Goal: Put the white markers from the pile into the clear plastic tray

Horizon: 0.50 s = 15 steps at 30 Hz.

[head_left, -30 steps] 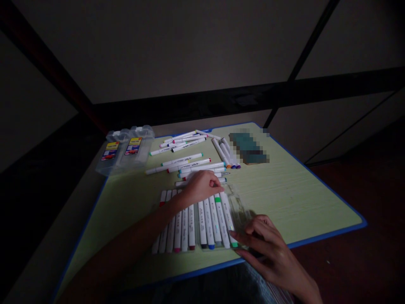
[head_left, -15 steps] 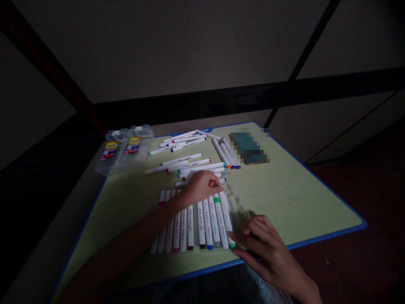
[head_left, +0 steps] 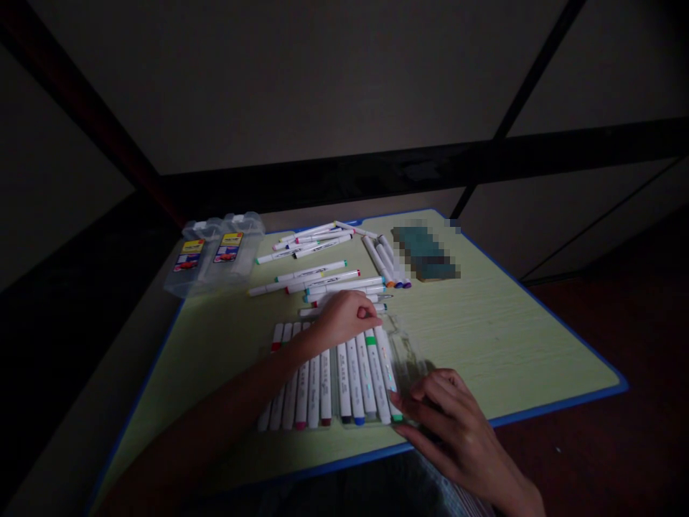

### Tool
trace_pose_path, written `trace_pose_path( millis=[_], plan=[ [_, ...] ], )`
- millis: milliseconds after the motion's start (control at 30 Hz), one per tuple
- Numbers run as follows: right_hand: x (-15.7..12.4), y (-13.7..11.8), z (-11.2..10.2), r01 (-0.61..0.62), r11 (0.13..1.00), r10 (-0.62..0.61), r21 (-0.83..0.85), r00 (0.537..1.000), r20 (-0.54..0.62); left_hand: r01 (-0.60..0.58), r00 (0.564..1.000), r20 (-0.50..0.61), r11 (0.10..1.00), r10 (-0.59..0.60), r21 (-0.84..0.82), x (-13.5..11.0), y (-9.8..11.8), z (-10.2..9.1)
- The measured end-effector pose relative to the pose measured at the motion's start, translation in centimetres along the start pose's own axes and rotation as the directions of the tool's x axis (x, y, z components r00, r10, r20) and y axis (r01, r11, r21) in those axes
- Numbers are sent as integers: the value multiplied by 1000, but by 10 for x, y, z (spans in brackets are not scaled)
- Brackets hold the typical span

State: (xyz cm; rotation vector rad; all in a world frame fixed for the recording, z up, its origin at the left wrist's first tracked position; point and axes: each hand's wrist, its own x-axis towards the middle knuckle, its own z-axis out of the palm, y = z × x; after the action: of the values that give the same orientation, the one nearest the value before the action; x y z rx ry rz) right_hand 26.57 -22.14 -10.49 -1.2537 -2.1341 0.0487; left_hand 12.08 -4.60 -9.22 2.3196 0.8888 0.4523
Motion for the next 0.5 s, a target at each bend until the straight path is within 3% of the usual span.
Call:
trace_pose_path(
  millis=[500],
  plan=[
    [-1, 2, 0, 5, 1000, -4, -18, 999, 49, 3, 1000, 12, 1000, -3, 3, 0, 1, -1]
  ],
)
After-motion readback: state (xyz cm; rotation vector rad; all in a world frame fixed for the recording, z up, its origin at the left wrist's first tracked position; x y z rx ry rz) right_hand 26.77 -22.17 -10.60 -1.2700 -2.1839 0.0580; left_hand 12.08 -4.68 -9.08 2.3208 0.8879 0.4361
